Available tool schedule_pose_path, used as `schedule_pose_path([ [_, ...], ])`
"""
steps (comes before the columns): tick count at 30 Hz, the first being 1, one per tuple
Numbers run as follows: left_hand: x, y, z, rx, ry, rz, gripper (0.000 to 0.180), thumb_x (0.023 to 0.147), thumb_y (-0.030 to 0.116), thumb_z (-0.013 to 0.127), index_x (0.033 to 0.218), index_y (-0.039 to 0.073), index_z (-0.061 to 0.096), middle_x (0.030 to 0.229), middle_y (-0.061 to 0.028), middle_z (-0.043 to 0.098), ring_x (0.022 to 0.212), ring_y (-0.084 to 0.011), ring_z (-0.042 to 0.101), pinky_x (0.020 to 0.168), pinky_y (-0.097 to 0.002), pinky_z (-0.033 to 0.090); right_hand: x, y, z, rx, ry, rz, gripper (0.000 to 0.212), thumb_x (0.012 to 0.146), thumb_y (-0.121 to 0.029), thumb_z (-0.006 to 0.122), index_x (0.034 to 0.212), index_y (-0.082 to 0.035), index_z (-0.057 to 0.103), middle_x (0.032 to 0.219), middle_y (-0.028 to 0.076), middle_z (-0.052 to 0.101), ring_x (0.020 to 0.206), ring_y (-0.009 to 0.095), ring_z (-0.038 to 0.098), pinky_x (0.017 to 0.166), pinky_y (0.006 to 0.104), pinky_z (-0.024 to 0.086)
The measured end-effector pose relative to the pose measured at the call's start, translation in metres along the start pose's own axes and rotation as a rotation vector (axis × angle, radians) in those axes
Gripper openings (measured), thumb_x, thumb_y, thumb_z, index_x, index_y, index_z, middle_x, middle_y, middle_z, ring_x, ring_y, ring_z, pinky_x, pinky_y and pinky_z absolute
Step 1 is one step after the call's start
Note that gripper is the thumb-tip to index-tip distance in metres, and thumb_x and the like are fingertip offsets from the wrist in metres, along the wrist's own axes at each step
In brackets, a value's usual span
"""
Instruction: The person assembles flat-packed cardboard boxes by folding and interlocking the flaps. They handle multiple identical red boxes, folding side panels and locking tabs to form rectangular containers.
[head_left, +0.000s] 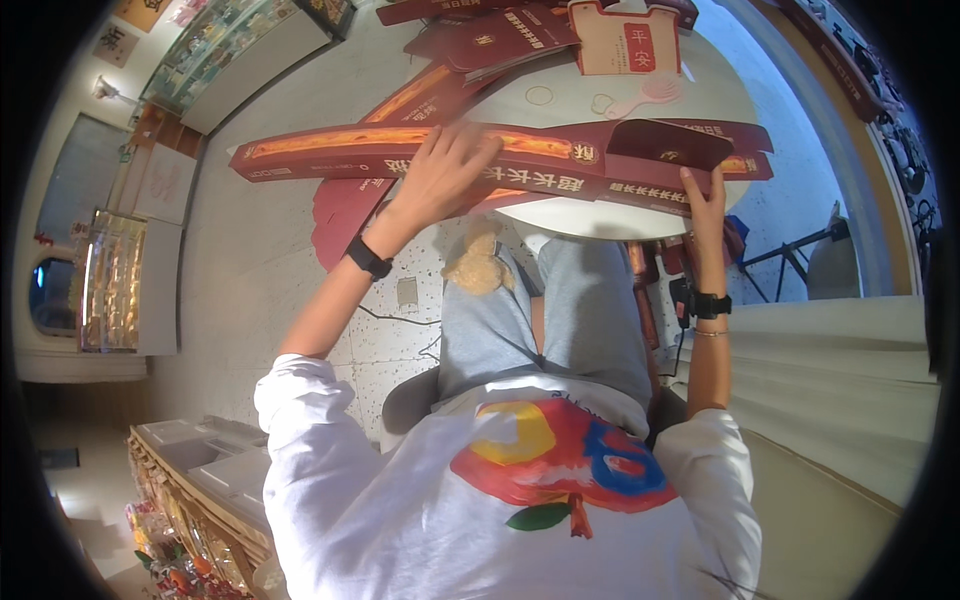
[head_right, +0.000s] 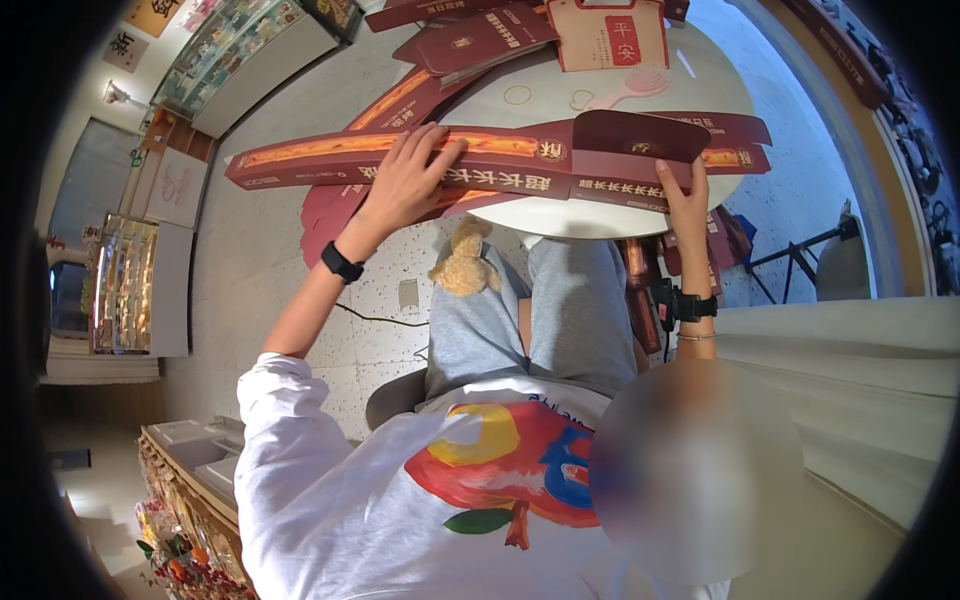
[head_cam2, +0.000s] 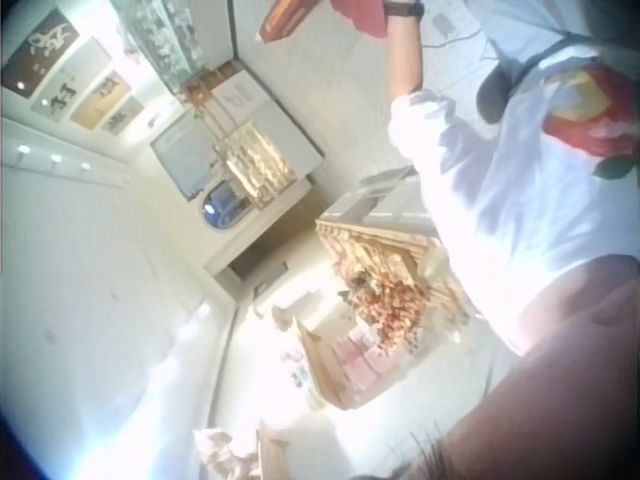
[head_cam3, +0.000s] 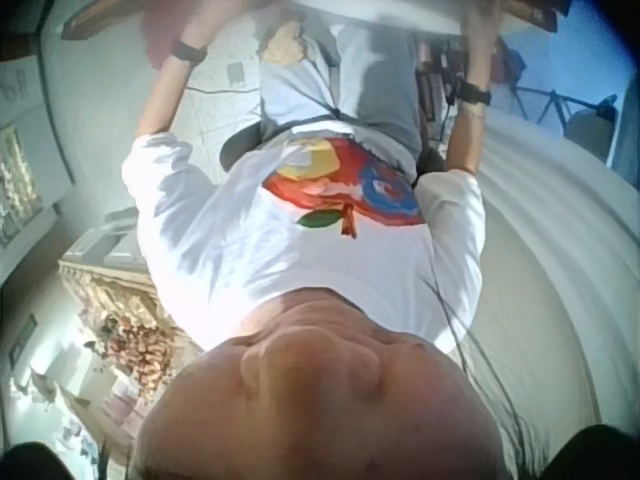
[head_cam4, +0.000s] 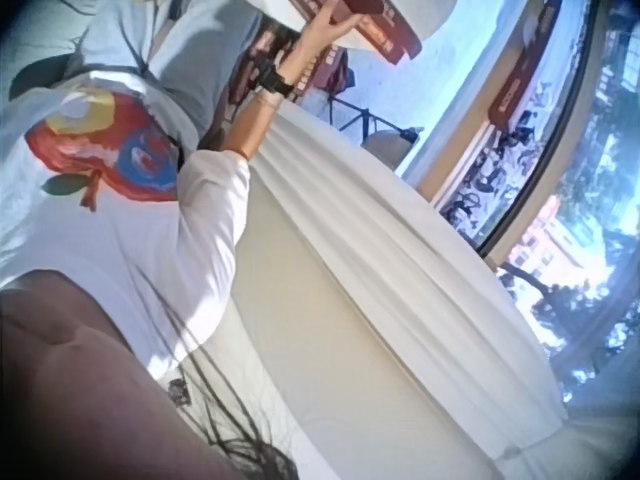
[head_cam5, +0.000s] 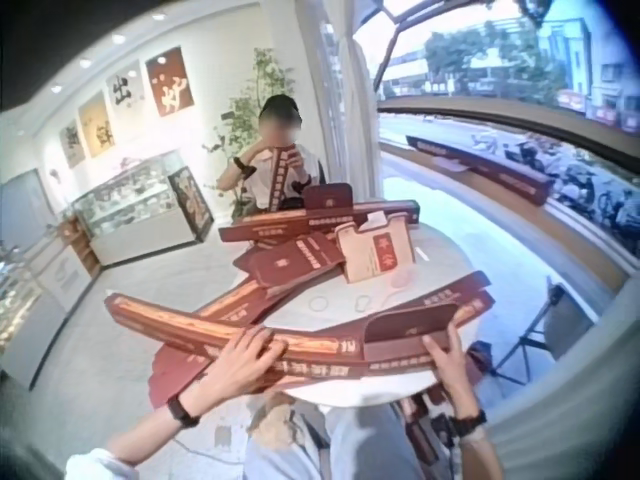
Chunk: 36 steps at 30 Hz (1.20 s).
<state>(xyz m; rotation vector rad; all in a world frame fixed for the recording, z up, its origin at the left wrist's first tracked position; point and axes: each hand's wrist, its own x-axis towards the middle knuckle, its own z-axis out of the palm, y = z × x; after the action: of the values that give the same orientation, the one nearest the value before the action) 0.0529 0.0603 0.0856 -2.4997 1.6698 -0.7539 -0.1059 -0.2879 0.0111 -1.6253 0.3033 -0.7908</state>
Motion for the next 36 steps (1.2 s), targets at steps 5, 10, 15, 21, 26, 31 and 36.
schedule_pose_path([
  [5, 0.022, -0.022, -0.054, -0.295, -0.242, -0.068, 0.077, 0.060, 0.017, 0.074, 0.133, 0.009, 0.049, 0.121, -0.0136, 0.057, 0.101, -0.0339, 0.061, 0.083, -0.0423, 0.050, 0.005, 0.010, -0.004, 0.058, -0.013, -0.004, 0.044, 0.091, -0.019, 0.067, 0.127, 0.001, 0.053, 0.118, 0.008, 0.061, 0.105, 0.014, 0.057, 0.093, 0.0275, 0.044],
  [10, 0.043, -0.053, -0.080, -0.414, -0.572, -0.138, 0.086, 0.060, 0.029, 0.070, 0.139, 0.006, 0.045, 0.120, -0.0170, 0.062, 0.102, -0.0331, 0.062, 0.086, -0.0400, 0.050, 0.000, 0.003, -0.001, 0.332, 0.070, 0.011, 0.036, 0.093, -0.015, 0.064, 0.124, 0.001, 0.055, 0.118, 0.007, 0.061, 0.105, 0.012, 0.057, 0.091, 0.0260, 0.044],
  [15, 0.054, -0.042, -0.064, -0.603, -0.729, -0.129, 0.081, 0.068, 0.034, 0.073, 0.138, 0.003, 0.045, 0.120, -0.0176, 0.062, 0.106, -0.0329, 0.062, 0.090, -0.0383, 0.049, 0.005, -0.003, 0.001, 0.358, 0.067, -0.072, 0.032, 0.095, -0.012, 0.060, 0.124, 0.001, 0.055, 0.117, 0.006, 0.061, 0.104, 0.011, 0.055, 0.092, 0.0253, 0.042],
  [21, 0.046, -0.029, -0.033, -0.454, -0.539, -0.011, 0.078, 0.071, 0.040, 0.076, 0.137, 0.009, 0.047, 0.118, -0.0171, 0.060, 0.105, -0.0340, 0.061, 0.089, -0.0417, 0.049, 0.003, 0.012, -0.003, 0.168, -0.073, -0.134, 0.031, 0.094, -0.017, 0.062, 0.119, 0.000, 0.059, 0.114, 0.003, 0.062, 0.103, 0.010, 0.055, 0.092, 0.0243, 0.041],
  [26, 0.037, -0.017, -0.020, -0.374, -0.316, -0.032, 0.077, 0.069, 0.052, 0.077, 0.131, 0.011, 0.054, 0.110, -0.0118, 0.064, 0.099, -0.0314, 0.063, 0.082, -0.0418, 0.051, -0.005, 0.003, -0.012, 0.251, -0.127, 0.144, 0.033, 0.094, -0.020, 0.063, 0.121, -0.001, 0.058, 0.113, 0.003, 0.062, 0.102, 0.010, 0.055, 0.091, 0.0246, 0.042],
  [31, 0.037, -0.013, -0.019, -0.314, -0.265, -0.074, 0.079, 0.069, 0.058, 0.075, 0.132, 0.015, 0.055, 0.101, -0.0098, 0.065, 0.091, -0.0291, 0.065, 0.076, -0.0415, 0.052, -0.006, -0.001, -0.013, 0.296, -0.111, 0.211, 0.032, 0.095, -0.023, 0.062, 0.120, -0.002, 0.058, 0.110, 0.003, 0.062, 0.100, 0.010, 0.056, 0.090, 0.0252, 0.043],
  [36, 0.041, -0.010, -0.023, -0.308, -0.331, -0.148, 0.080, 0.069, 0.058, 0.076, 0.134, 0.016, 0.055, 0.097, -0.0088, 0.066, 0.088, -0.0291, 0.065, 0.074, -0.0414, 0.052, 0.005, 0.019, -0.031, 0.276, -0.169, 0.268, 0.031, 0.097, -0.019, 0.060, 0.122, -0.002, 0.056, 0.114, 0.004, 0.062, 0.102, 0.010, 0.058, 0.088, 0.0247, 0.045],
])
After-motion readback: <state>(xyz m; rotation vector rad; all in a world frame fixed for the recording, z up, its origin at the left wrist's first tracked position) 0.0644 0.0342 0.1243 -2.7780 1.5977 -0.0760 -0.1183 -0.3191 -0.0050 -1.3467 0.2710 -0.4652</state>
